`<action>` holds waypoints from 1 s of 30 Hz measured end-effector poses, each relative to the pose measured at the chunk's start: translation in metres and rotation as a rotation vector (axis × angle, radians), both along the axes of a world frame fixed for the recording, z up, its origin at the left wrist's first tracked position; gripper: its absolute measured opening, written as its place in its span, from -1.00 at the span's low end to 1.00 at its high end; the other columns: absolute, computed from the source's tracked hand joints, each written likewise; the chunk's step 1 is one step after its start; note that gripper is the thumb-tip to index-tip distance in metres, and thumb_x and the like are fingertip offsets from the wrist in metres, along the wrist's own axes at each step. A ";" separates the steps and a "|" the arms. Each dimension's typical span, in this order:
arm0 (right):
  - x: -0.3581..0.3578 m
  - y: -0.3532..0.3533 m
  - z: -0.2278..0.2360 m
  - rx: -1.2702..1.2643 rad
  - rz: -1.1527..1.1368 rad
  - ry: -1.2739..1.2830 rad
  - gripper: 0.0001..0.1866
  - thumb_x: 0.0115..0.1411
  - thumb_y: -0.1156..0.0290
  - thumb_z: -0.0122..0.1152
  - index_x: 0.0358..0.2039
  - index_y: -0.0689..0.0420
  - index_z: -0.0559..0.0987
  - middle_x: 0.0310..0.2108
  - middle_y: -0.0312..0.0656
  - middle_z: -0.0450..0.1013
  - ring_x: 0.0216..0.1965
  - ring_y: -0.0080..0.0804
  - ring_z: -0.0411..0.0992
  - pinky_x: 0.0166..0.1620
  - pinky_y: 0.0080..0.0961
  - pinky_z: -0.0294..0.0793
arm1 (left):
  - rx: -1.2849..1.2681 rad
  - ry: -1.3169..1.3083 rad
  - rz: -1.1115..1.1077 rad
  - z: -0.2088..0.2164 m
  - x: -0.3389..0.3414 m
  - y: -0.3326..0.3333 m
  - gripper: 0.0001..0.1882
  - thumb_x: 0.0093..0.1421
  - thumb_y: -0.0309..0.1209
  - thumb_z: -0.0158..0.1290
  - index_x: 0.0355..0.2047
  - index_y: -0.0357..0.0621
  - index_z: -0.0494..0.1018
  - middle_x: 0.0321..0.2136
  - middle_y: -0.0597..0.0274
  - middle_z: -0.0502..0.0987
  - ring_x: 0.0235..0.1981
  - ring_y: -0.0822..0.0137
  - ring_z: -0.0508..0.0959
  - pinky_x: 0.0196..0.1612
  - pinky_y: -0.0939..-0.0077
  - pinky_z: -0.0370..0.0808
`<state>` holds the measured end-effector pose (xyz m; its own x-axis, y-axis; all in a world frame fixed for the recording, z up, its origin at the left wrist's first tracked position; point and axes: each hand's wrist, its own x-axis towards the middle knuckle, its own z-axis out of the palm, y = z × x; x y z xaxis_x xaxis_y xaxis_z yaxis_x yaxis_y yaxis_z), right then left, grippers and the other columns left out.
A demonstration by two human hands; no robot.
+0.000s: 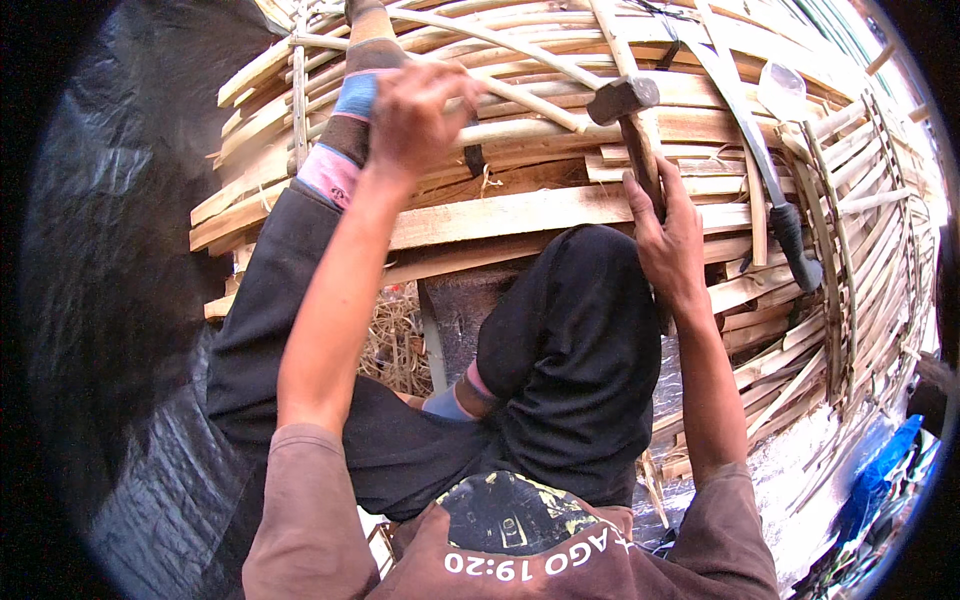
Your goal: The person assembles a wood and bamboo structure, using a hammer to drive small nails into the wooden slats and arranging thin wood strips by hand. The person also handles a large knife and moves wood pieces into position while seated.
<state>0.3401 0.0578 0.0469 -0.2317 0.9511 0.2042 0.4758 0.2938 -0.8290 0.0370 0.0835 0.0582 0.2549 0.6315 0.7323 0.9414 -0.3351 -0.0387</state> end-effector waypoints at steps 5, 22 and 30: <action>0.010 -0.007 -0.013 -0.004 -0.015 0.011 -0.61 0.33 0.30 0.13 0.08 0.22 0.40 -0.26 0.21 0.52 -0.23 0.13 0.53 -0.16 -0.17 0.47 | -0.475 -0.363 -0.174 -0.043 0.037 -0.039 -0.79 0.23 -0.29 0.17 -0.29 -0.18 0.62 -0.32 0.07 0.66 -0.34 0.11 0.65 -0.25 0.28 0.56; 0.023 0.001 -0.002 -0.488 -0.040 0.256 -0.63 0.34 0.41 0.12 0.12 0.18 0.40 -0.49 -0.41 0.33 -0.54 -0.72 0.26 -0.49 -0.70 0.27 | -1.028 -0.500 0.253 -0.040 0.044 -0.039 -0.68 0.17 -0.37 0.01 -0.11 -0.19 0.58 -0.18 -0.09 0.61 -0.09 -0.04 0.60 0.01 0.20 0.49; 0.018 0.015 -0.001 -0.594 -0.192 0.369 -0.50 0.34 0.40 0.09 0.21 0.29 0.24 -0.57 -0.39 0.26 -0.66 -0.76 0.15 -0.64 -0.77 0.12 | -1.137 -0.722 0.130 -0.040 0.042 -0.045 -0.68 0.15 -0.53 -0.02 -0.09 -0.31 0.54 -0.22 -0.15 0.60 -0.17 -0.07 0.61 -0.08 0.22 0.52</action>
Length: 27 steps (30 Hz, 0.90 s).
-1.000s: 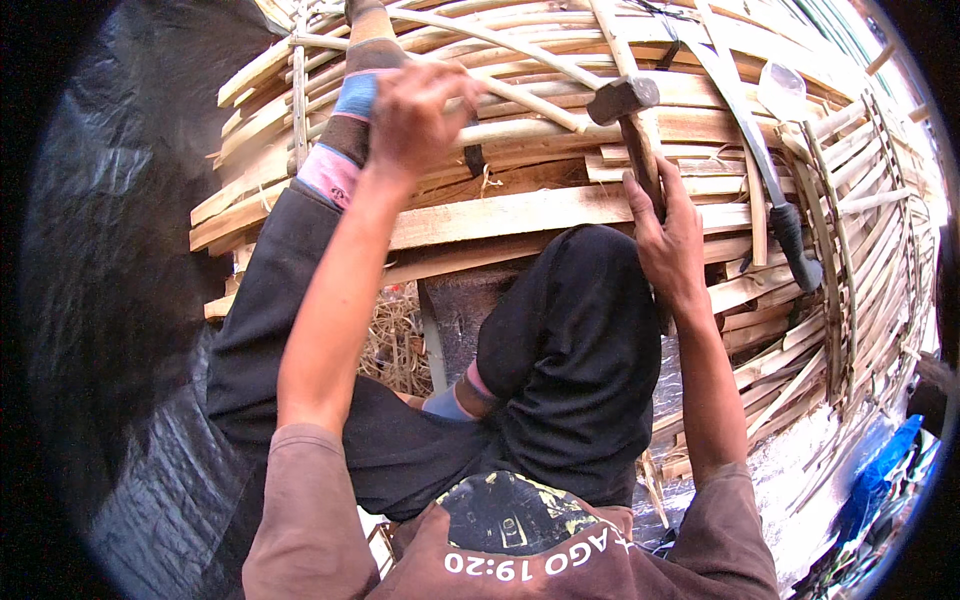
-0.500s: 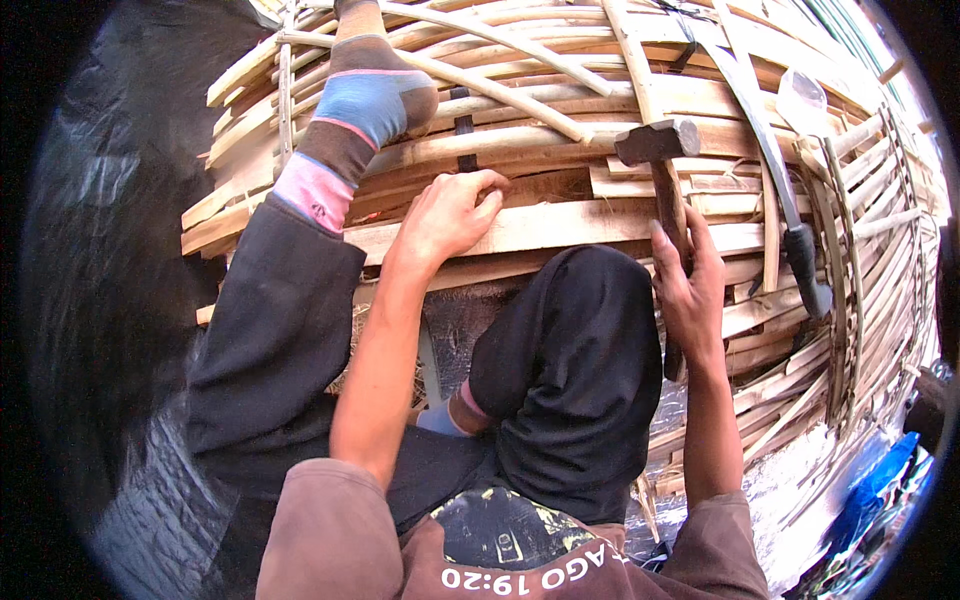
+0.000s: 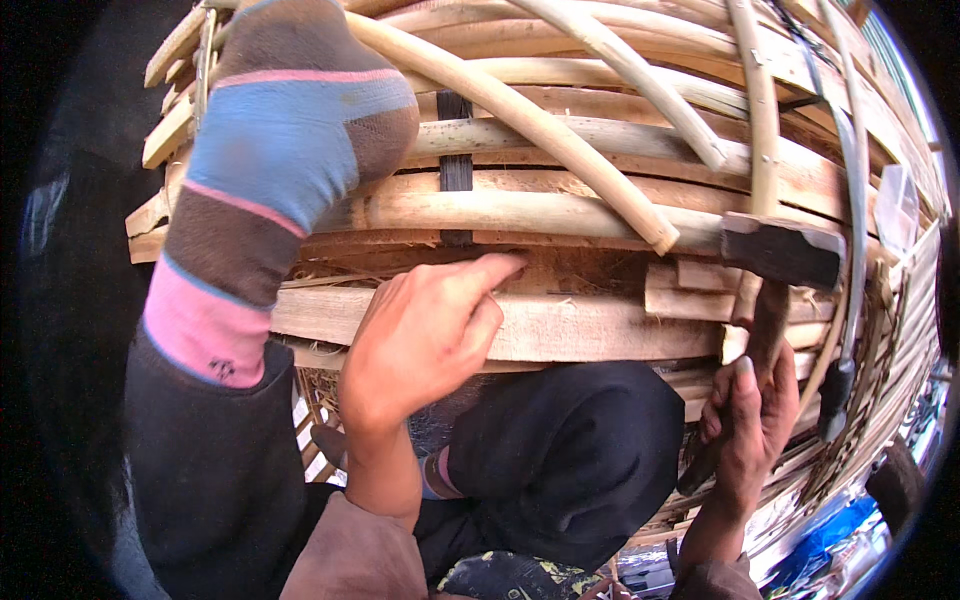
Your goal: The person assembles a wood and bamboo structure, using a hammer to drive small nails into the wooden slats and arranging thin wood strips by hand. The person also handles a large knife and moves wood pieces into position while seated.
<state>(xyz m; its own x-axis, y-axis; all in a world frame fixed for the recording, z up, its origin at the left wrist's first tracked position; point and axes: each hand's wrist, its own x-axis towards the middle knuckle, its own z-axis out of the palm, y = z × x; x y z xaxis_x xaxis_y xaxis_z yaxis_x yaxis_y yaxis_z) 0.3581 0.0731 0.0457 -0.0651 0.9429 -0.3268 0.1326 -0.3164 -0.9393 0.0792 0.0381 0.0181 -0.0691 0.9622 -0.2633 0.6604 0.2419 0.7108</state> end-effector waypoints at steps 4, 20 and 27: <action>0.002 -0.001 -0.006 0.070 -0.003 -0.051 -0.50 0.38 0.29 0.06 0.23 0.26 0.26 -0.58 -0.37 0.20 -0.67 -0.75 0.09 -0.66 -0.81 0.07 | 0.080 0.058 -0.051 -0.007 0.011 0.004 -0.70 0.12 -0.57 0.00 -0.13 -0.27 0.55 -0.25 -0.10 0.61 -0.22 -0.02 0.63 -0.16 0.24 0.55; 0.037 -0.028 -0.005 0.009 -0.002 0.181 -0.53 0.34 0.45 0.10 0.20 0.29 0.25 -0.53 -0.36 0.28 -0.65 -0.74 0.17 -0.63 -0.75 0.17 | 0.281 0.769 -0.437 0.018 0.028 0.029 -0.83 0.09 -0.35 0.12 -0.29 0.13 0.63 -0.40 0.31 0.66 -0.44 0.23 0.67 -0.45 0.32 0.57; 0.044 -0.036 -0.007 -0.022 -0.051 0.141 -0.53 0.35 0.42 0.10 0.20 0.29 0.24 -0.53 -0.35 0.28 -0.66 -0.72 0.18 -0.64 -0.75 0.17 | 0.236 0.783 -0.533 0.007 0.023 0.037 -0.82 0.09 -0.40 0.04 -0.34 0.08 0.62 -0.46 0.26 0.62 -0.43 0.18 0.67 -0.47 0.27 0.56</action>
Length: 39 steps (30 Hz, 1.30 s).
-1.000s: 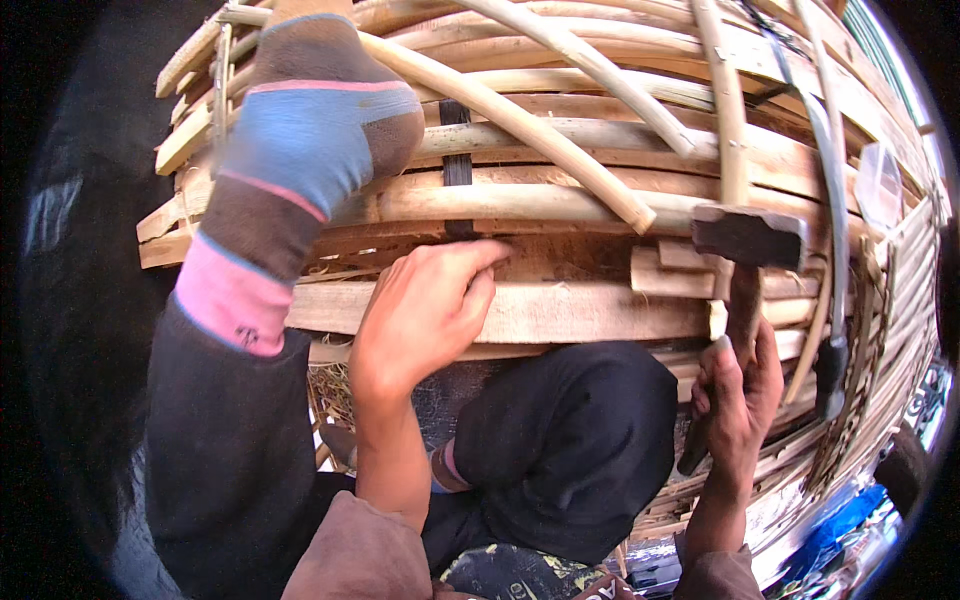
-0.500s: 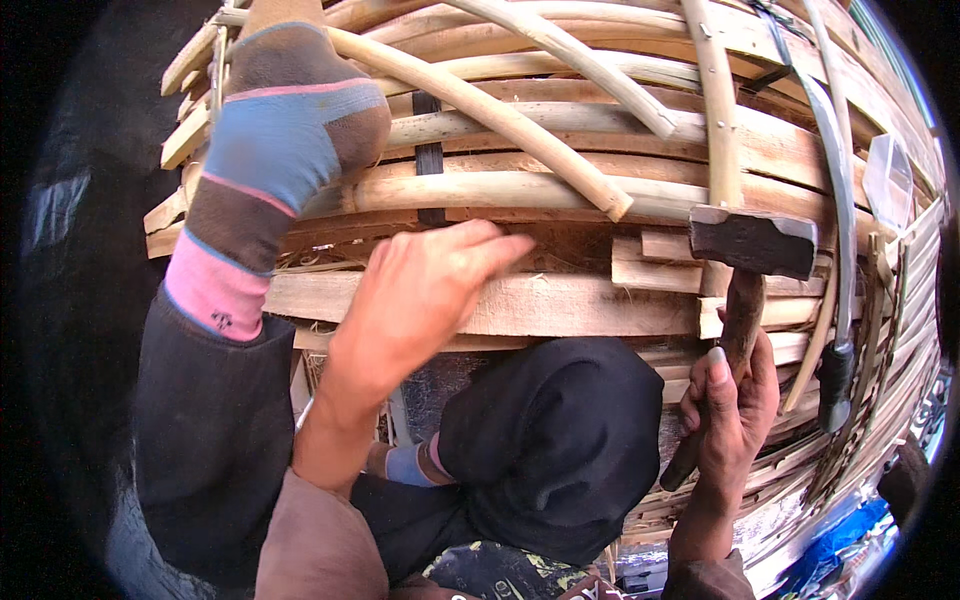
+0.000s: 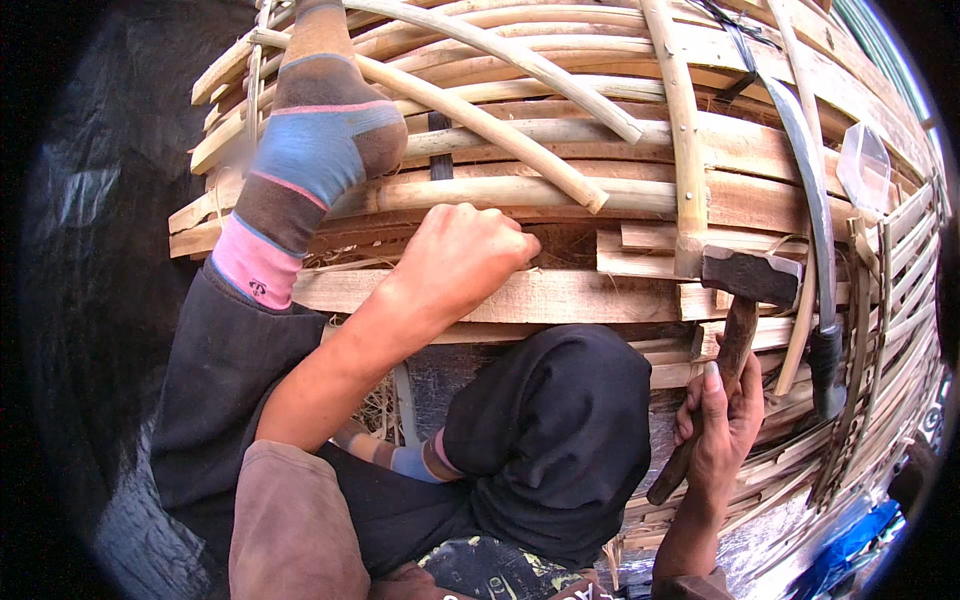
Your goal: The person assembles a wood and bamboo structure, using a hammer to drive small nails into the wooden slats and arranging thin wood strips by hand. The person also handles a large knife and moves wood pieces into position while seated.
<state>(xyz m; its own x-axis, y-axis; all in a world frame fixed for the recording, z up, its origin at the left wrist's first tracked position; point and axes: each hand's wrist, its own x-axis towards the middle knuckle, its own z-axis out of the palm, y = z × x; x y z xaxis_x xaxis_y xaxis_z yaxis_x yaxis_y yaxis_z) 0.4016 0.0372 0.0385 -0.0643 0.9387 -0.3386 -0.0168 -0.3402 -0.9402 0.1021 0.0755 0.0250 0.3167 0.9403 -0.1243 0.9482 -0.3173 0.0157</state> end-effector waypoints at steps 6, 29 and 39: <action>-0.001 -0.001 -0.011 0.033 -0.047 -0.048 -0.57 0.38 0.29 0.09 0.18 0.15 0.31 -0.57 -0.34 0.24 -0.72 -0.72 0.13 -0.67 -0.76 0.12 | -0.045 0.019 -0.038 -0.001 0.005 -0.001 -0.81 0.07 -0.43 0.04 -0.34 0.07 0.62 -0.42 0.26 0.63 -0.42 0.18 0.67 -0.45 0.29 0.57; -0.008 -0.001 -0.013 0.067 -0.081 -0.095 -0.56 0.34 0.38 0.11 0.18 0.18 0.30 -0.57 -0.37 0.24 -0.70 -0.75 0.11 -0.67 -0.78 0.12 | -0.030 -0.115 -0.013 -0.005 -0.004 -0.006 -0.72 0.08 -0.41 0.05 -0.20 0.13 0.61 -0.39 0.31 0.63 -0.41 0.19 0.66 -0.41 0.28 0.58; -0.011 0.000 -0.014 0.055 -0.063 -0.086 -0.53 0.33 0.38 0.13 0.19 0.20 0.28 -0.58 -0.38 0.22 -0.68 -0.75 0.12 -0.66 -0.78 0.12 | -0.027 -0.122 0.109 0.000 -0.003 -0.015 -0.81 0.11 -0.47 0.02 -0.24 -0.02 0.50 -0.41 0.23 0.62 -0.41 0.12 0.66 -0.43 0.22 0.56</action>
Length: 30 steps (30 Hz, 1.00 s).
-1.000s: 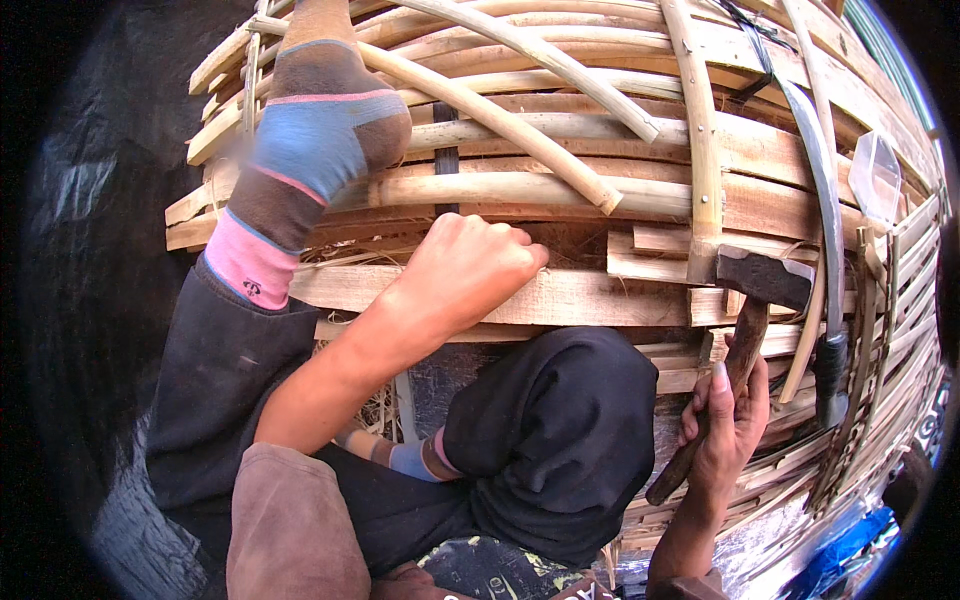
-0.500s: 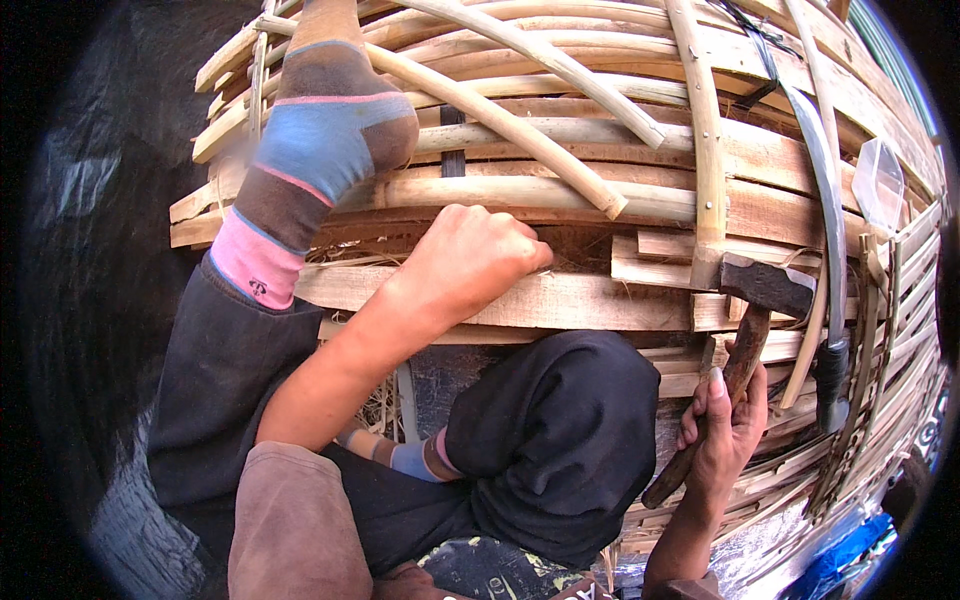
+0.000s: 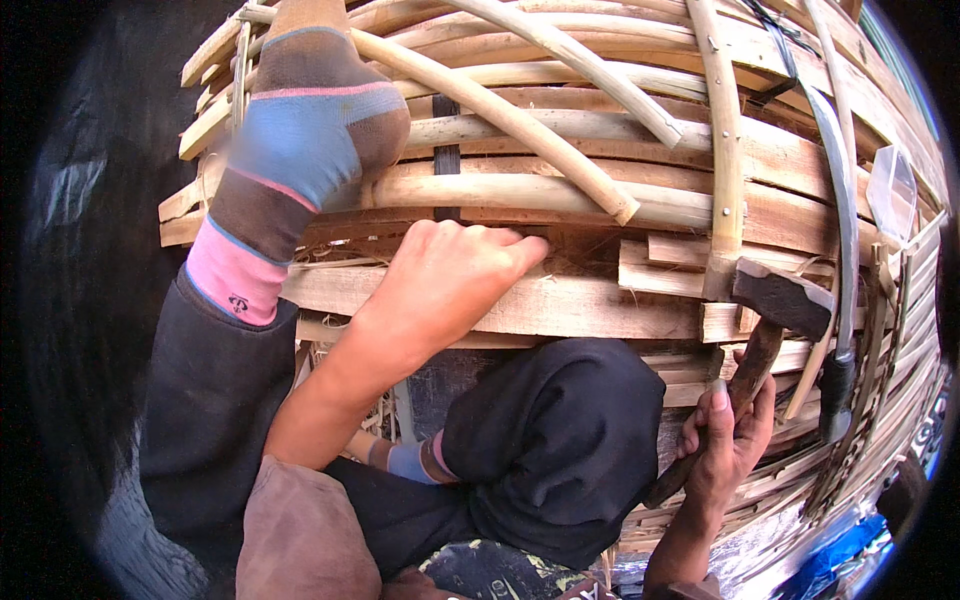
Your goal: The person assembles a wood and bamboo structure, using a hammer to drive small nails into the wooden slats and arranging thin wood strips by hand. The person also handles a large knife and moves wood pieces into position while seated.
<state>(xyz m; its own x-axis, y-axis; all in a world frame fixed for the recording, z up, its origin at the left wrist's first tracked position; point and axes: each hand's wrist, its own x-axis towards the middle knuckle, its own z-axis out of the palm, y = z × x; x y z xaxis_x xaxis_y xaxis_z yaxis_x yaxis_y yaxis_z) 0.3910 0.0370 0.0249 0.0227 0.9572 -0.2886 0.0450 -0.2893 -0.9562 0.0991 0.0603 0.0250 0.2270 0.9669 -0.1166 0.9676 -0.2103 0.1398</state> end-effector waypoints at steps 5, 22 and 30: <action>-0.001 0.003 -0.004 0.022 -0.032 0.033 -0.52 0.32 0.39 0.14 0.20 0.18 0.28 -0.57 -0.37 0.23 -0.69 -0.75 0.11 -0.67 -0.77 0.11 | 0.085 -0.071 -0.050 -0.009 0.001 0.007 -0.92 0.09 -0.46 0.03 -0.36 -0.05 0.47 -0.51 0.23 0.60 -0.44 0.14 0.66 -0.49 0.25 0.55; 0.014 -0.043 0.006 -0.107 0.025 0.174 -0.58 0.31 0.49 0.16 0.13 0.22 0.29 -0.50 -0.35 0.33 -0.69 -0.73 0.20 -0.66 -0.73 0.20 | -0.007 -0.341 -0.078 -0.011 -0.009 0.014 -0.82 0.06 -0.47 0.20 -0.28 -0.16 0.61 -0.35 0.01 0.64 -0.26 0.01 0.62 -0.15 0.20 0.54; 0.016 -0.061 0.011 -0.061 0.018 0.072 -0.59 0.28 0.46 0.19 0.10 0.22 0.34 -0.49 -0.38 0.35 -0.64 -0.73 0.24 -0.59 -0.71 0.26 | -0.137 -0.816 0.344 0.019 0.005 -0.010 -0.77 0.12 -0.55 0.22 -0.18 -0.25 0.60 -0.40 0.27 0.65 -0.53 0.63 0.54 -0.52 0.66 0.50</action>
<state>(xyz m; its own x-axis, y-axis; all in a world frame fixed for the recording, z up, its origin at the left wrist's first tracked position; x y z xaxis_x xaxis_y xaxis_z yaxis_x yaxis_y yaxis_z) 0.4067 -0.0242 0.0361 -0.0176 0.9378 -0.3468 -0.0175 -0.3471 -0.9377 0.1042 0.0501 0.0439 -0.0098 0.9863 -0.1648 0.5629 0.1417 0.8143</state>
